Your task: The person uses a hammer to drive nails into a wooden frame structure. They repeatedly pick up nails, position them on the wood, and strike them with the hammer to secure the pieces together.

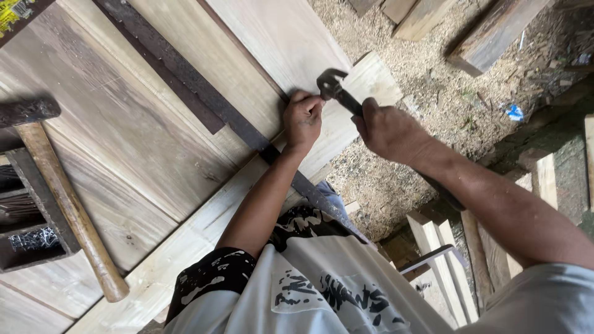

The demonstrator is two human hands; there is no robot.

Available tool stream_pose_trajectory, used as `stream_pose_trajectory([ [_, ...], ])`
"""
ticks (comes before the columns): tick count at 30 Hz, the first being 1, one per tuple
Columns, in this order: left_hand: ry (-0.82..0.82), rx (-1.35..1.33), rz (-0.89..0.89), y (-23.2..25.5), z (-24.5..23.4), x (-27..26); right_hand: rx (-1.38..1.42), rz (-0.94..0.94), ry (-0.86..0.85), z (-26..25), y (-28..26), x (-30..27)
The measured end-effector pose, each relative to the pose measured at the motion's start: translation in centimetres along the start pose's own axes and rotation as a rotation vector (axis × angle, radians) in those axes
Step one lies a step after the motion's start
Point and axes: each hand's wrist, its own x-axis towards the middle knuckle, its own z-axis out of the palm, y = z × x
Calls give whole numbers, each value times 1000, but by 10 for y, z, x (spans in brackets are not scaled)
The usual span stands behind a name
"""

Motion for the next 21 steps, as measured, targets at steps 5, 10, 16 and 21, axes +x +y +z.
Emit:
stream_pose_trajectory([
  [5, 4, -19, -53, 2, -18, -21, 120, -24, 83, -26, -14, -2],
  [10, -181, 100, -94, 26, -52, -41, 182, -109, 374, -53, -27, -12],
  [16, -254, 160, -81, 29, -54, -36, 48, 17, -129, -3, 0, 8],
  [21, -294, 136, -102, 23, -56, -36, 188, 66, 156, -39, -14, -5],
])
